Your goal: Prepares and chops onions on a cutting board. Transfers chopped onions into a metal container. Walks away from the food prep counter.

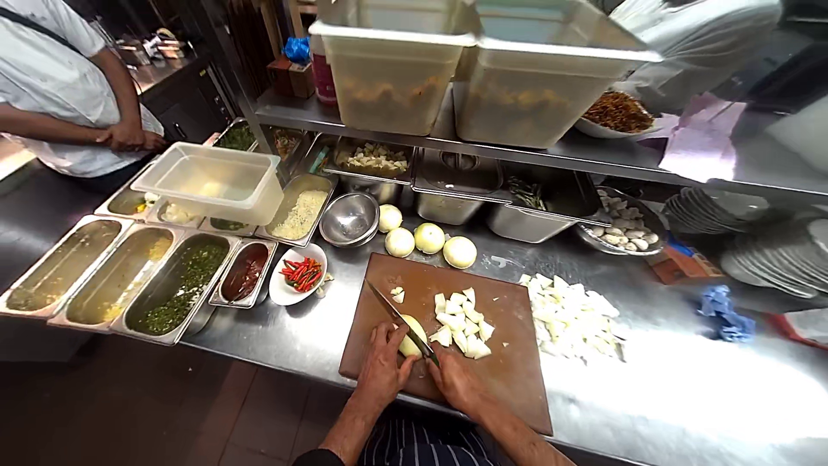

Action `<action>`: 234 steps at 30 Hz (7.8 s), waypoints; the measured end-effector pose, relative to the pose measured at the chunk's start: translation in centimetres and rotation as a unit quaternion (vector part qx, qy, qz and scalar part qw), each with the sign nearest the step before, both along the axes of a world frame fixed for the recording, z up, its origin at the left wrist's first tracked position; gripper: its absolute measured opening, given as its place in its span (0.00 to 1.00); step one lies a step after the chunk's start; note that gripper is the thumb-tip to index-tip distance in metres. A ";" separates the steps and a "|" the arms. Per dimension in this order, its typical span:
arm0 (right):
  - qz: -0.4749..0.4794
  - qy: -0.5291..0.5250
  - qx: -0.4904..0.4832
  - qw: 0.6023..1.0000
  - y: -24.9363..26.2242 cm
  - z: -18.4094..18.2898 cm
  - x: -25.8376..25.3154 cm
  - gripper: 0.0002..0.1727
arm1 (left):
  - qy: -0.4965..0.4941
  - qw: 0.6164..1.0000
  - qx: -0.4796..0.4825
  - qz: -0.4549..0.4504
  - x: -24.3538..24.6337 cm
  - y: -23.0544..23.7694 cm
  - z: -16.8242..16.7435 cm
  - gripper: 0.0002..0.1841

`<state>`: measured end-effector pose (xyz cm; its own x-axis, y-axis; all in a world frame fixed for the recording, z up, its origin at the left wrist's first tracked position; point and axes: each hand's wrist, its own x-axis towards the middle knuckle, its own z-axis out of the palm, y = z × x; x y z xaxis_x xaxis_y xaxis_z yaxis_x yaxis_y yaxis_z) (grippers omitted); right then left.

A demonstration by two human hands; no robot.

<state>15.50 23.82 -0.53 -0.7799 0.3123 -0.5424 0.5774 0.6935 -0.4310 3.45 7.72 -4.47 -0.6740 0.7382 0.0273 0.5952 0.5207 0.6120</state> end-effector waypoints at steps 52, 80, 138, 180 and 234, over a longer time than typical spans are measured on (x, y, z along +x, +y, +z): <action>-0.001 -0.004 0.004 1.000 0.3 2.8 3.8 0.22 | -0.132 0.964 -0.210 -0.092 -0.9 1.5 5.0 0.23; 0.013 0.012 -0.013 1.000 -1.0 2.0 3.9 0.21 | -0.021 0.985 -0.168 -0.001 2.9 -0.1 2.1 0.23; -0.021 -0.053 -0.047 0.997 -1.4 4.6 5.6 0.21 | 0.073 0.995 0.024 -0.066 -0.2 1.1 -1.0 0.09; -0.299 0.167 -0.113 0.933 2.4 0.2 12.2 0.25 | 0.030 0.996 0.022 -0.076 -6.8 7.1 1.7 0.26; -0.134 0.275 -0.143 0.941 -3.7 -0.3 -3.0 0.22 | -0.672 0.557 0.420 0.249 -0.2 1.5 5.6 0.33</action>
<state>12.53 20.16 -0.82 -0.8813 0.4405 -0.1712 0.3502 0.3655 -0.8624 3.29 9.24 1.09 -0.6188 0.5576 -0.5533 -0.7837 -0.3902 0.4833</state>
